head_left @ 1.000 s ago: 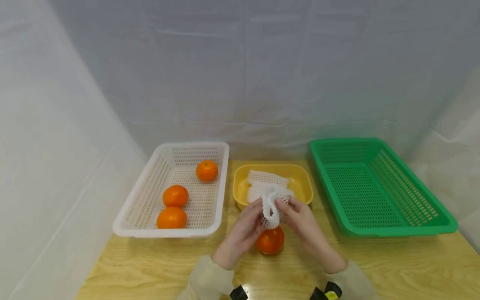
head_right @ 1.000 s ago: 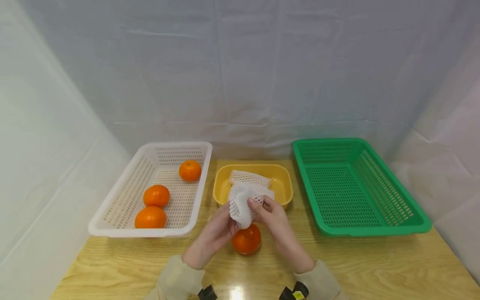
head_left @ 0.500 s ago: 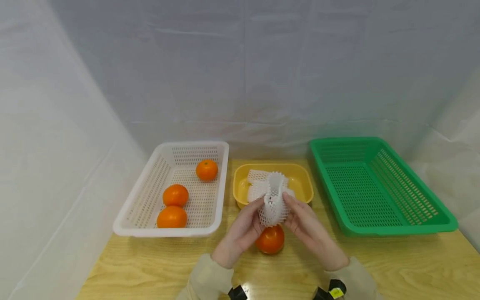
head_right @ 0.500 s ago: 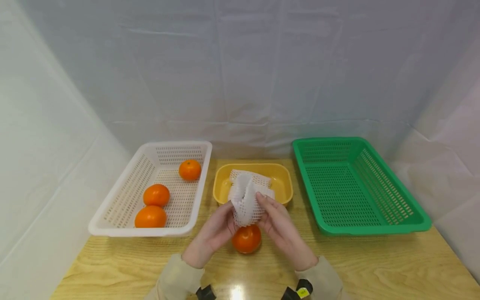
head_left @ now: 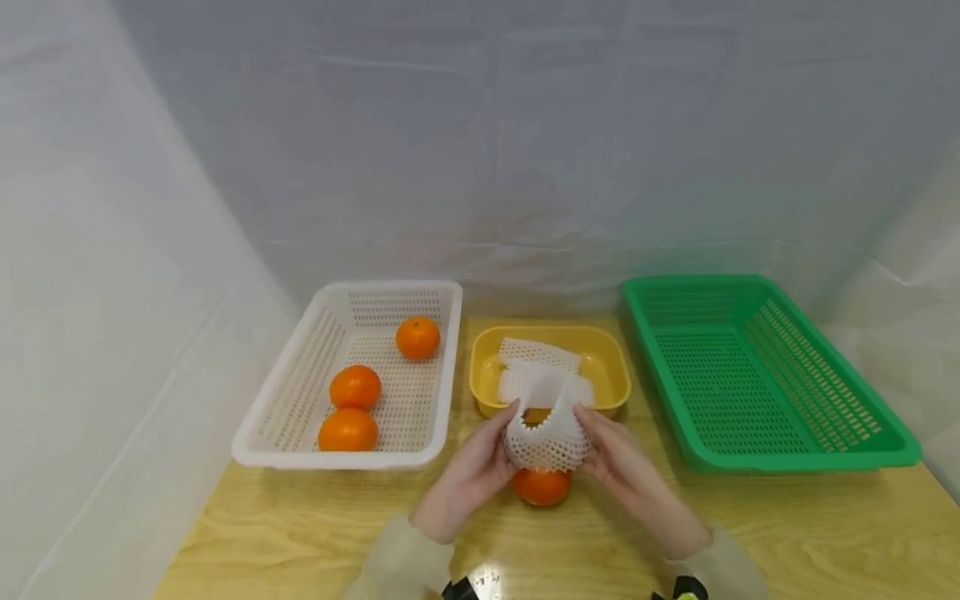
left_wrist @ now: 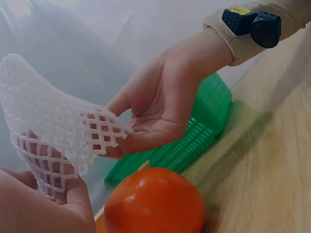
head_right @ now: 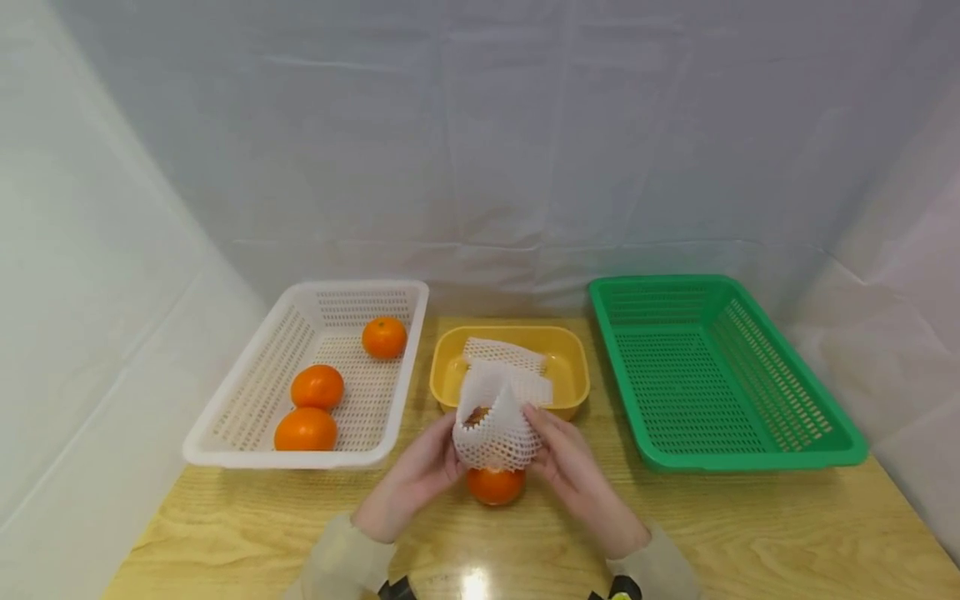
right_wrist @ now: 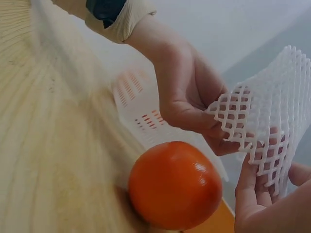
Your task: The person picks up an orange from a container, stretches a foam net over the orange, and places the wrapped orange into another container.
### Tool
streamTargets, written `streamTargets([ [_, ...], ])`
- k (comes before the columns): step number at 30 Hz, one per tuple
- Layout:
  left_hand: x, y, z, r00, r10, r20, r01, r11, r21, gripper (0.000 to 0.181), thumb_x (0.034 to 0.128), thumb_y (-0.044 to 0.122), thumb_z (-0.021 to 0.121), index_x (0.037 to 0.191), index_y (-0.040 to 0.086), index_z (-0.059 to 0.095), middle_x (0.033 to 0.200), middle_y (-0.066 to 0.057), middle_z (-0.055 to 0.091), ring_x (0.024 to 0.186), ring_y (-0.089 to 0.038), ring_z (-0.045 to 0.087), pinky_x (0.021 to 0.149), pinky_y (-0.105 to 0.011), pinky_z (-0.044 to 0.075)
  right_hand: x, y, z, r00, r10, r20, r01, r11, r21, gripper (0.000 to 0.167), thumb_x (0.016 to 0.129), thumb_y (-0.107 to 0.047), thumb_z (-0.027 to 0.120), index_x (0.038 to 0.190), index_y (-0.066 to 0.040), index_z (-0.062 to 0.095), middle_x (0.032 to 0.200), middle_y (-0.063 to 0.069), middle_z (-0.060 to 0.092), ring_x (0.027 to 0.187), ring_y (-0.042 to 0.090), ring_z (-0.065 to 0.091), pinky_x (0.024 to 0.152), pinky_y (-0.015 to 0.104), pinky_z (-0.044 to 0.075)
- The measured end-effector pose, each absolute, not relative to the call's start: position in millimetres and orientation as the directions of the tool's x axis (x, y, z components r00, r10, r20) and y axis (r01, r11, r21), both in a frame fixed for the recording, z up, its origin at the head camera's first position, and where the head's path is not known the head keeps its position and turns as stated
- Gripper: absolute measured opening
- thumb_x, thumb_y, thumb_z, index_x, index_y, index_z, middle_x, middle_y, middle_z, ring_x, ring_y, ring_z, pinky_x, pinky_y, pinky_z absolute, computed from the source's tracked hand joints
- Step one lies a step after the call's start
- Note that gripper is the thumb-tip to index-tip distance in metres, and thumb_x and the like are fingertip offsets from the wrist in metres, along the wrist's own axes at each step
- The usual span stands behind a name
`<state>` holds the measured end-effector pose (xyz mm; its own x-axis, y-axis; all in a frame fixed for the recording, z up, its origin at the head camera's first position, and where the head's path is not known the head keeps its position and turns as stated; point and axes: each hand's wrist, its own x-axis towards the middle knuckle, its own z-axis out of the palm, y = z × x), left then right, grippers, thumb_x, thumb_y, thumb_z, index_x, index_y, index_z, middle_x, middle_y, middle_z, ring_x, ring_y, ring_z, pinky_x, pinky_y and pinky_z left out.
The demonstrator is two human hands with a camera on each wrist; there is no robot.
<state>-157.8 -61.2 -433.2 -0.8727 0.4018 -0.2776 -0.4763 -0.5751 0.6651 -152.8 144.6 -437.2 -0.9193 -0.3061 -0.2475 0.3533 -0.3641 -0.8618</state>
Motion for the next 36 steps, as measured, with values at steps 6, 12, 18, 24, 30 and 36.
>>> streamTargets([
  [6,-152.2,-70.9,-443.7,-0.861,0.398,-0.316,-0.493,-0.504,0.709,0.021,0.1069,0.022,0.051,0.104,0.015,0.070,0.100,0.003,0.074,0.092,-0.006,0.069,0.082,-0.019,0.055,-143.0,149.2,-454.6,-0.907,-0.320,-0.273,0.397,-0.435,-0.808,0.020,0.108,-0.023,0.051,0.120,-0.010,0.062,0.109,0.002,0.069,0.097,0.013,0.068,0.087,0.026,0.057],
  [12,-148.0,-77.5,-453.1,-0.845,0.401,-0.354,-0.522,-0.469,0.713,0.022,0.1080,0.024,0.049,0.106,0.014,0.068,0.100,0.002,0.074,0.087,-0.006,0.069,0.076,-0.018,0.056,-136.2,149.9,-467.0,-0.900,-0.296,-0.320,0.413,-0.347,-0.842,0.047,0.105,-0.033,0.056,0.138,-0.001,0.049,0.121,0.005,0.065,0.104,0.018,0.065,0.094,0.032,0.055],
  [18,-144.4,-79.3,-462.3,-0.841,0.387,-0.378,-0.528,-0.437,0.728,0.024,0.1077,0.023,0.048,0.099,0.017,0.070,0.092,0.005,0.073,0.080,-0.004,0.066,0.071,-0.018,0.055,-137.6,148.9,-472.9,-0.899,-0.274,-0.343,0.418,-0.294,-0.860,0.040,0.105,-0.029,0.056,0.133,-0.001,0.052,0.110,0.002,0.069,0.097,0.016,0.067,0.087,0.031,0.057],
  [24,-141.8,-77.4,-470.6,-0.851,0.342,-0.399,-0.518,-0.417,0.747,0.018,0.1047,0.026,0.055,0.103,0.016,0.070,0.094,0.003,0.073,0.082,-0.006,0.068,0.073,-0.020,0.056,-139.7,149.4,-475.4,-0.899,-0.244,-0.363,0.420,-0.252,-0.872,0.033,0.105,-0.029,0.057,0.126,-0.005,0.055,0.103,0.002,0.069,0.089,0.015,0.068,0.077,0.029,0.058],
  [30,-142.0,-75.2,-475.7,-0.859,0.287,-0.424,-0.509,-0.383,0.771,0.023,0.1044,0.029,0.055,0.111,0.013,0.069,0.095,0.003,0.073,0.083,-0.007,0.067,0.074,-0.022,0.056,-140.9,150.2,-484.6,-0.890,-0.283,-0.357,0.423,-0.224,-0.878,0.031,0.106,-0.030,0.055,0.125,-0.005,0.055,0.101,0.002,0.069,0.088,0.015,0.069,0.076,0.030,0.059],
  [36,-141.9,-73.3,-478.7,-0.859,0.237,-0.454,-0.511,-0.338,0.790,0.031,0.1039,0.032,0.055,0.120,0.009,0.067,0.093,0.004,0.073,0.081,-0.007,0.066,0.071,-0.021,0.056,-143.3,150.5,-492.9,-0.879,-0.284,-0.384,0.442,-0.181,-0.878,0.027,0.107,-0.031,0.053,0.119,-0.008,0.056,0.095,0.001,0.068,0.083,0.014,0.069,0.073,0.031,0.060],
])
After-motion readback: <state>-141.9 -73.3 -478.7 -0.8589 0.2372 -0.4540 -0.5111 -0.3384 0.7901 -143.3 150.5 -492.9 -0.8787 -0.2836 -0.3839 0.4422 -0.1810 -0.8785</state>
